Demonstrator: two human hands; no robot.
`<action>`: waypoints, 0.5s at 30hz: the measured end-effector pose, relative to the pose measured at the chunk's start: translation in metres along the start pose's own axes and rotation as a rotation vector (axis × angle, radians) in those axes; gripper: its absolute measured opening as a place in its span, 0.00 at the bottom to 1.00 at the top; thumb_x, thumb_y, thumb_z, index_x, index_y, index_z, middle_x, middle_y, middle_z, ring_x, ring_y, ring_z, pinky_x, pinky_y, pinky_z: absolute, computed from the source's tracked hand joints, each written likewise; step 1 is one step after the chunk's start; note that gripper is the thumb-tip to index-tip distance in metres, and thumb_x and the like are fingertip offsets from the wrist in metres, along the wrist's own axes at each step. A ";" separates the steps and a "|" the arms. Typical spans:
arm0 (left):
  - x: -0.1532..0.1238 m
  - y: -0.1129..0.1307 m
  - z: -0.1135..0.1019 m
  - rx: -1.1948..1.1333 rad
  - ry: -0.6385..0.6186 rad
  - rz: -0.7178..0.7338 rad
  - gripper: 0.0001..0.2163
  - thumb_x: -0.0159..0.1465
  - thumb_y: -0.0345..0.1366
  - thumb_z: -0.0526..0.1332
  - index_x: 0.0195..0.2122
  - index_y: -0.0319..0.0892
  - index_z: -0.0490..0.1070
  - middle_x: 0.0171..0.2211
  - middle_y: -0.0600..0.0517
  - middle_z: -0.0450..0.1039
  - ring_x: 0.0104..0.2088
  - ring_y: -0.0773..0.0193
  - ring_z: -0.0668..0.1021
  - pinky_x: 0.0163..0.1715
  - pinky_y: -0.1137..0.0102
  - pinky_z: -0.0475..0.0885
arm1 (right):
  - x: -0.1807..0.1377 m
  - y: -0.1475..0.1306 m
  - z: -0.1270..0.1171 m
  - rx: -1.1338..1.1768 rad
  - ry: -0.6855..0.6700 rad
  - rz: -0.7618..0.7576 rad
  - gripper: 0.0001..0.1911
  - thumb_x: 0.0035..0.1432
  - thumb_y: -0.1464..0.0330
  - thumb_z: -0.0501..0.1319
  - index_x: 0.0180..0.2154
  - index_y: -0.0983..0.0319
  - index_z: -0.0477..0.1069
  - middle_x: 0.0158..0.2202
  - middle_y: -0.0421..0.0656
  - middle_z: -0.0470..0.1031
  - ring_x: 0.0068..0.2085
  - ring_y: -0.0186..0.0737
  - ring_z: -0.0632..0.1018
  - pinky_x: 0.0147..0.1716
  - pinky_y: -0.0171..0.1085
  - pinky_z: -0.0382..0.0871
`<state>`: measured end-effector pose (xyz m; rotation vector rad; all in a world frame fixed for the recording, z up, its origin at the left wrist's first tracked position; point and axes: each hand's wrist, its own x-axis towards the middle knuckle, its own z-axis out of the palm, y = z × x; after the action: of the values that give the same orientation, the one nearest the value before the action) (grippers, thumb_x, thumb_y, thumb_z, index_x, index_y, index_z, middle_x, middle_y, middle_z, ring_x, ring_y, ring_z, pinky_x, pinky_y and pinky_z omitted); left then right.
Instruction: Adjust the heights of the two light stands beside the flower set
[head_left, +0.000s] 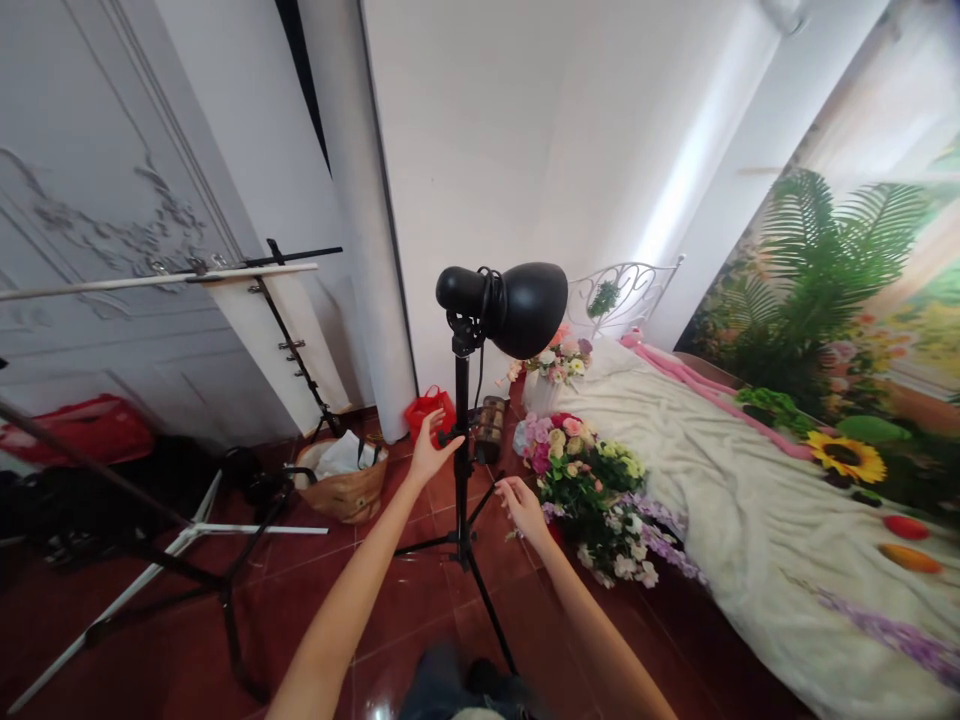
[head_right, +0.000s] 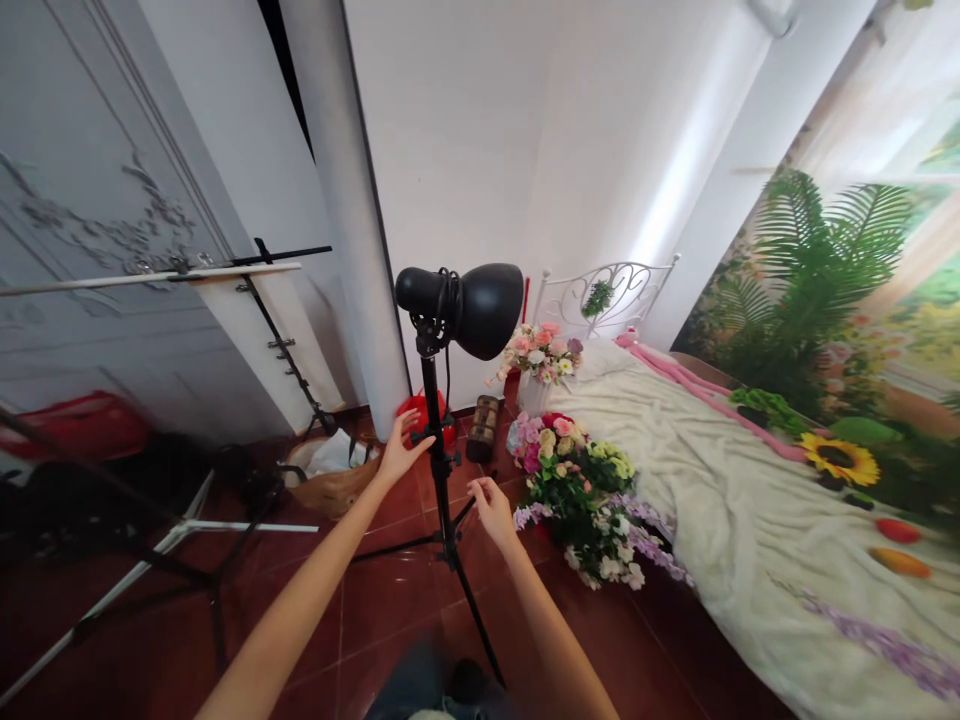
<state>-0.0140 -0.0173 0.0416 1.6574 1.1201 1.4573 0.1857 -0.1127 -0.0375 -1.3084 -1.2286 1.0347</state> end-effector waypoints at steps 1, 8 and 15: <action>0.010 0.006 0.005 -0.009 -0.034 0.004 0.27 0.50 0.43 0.66 0.51 0.46 0.62 0.49 0.46 0.69 0.48 0.61 0.72 0.49 0.64 0.67 | 0.012 -0.001 0.007 -0.031 0.005 -0.005 0.22 0.55 0.50 0.52 0.38 0.61 0.68 0.33 0.43 0.74 0.26 0.33 0.72 0.17 0.29 0.62; 0.034 0.004 0.019 -0.005 -0.123 -0.077 0.16 0.53 0.49 0.61 0.30 0.40 0.72 0.28 0.52 0.73 0.30 0.65 0.74 0.32 0.72 0.69 | 0.095 0.003 0.045 -0.381 -0.006 0.230 0.22 0.60 0.53 0.47 0.28 0.61 0.67 0.24 0.43 0.72 0.26 0.38 0.74 0.26 0.33 0.63; 0.031 -0.001 0.019 0.017 -0.084 -0.073 0.16 0.54 0.48 0.61 0.33 0.40 0.73 0.30 0.51 0.74 0.32 0.64 0.74 0.32 0.72 0.69 | 0.128 0.008 0.041 -0.351 -0.113 0.372 0.26 0.54 0.49 0.54 0.17 0.62 0.62 0.12 0.38 0.63 0.16 0.32 0.65 0.19 0.31 0.54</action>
<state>0.0052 0.0125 0.0503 1.6563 1.1370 1.3237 0.1606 0.0196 -0.0436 -1.8215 -1.3231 1.2019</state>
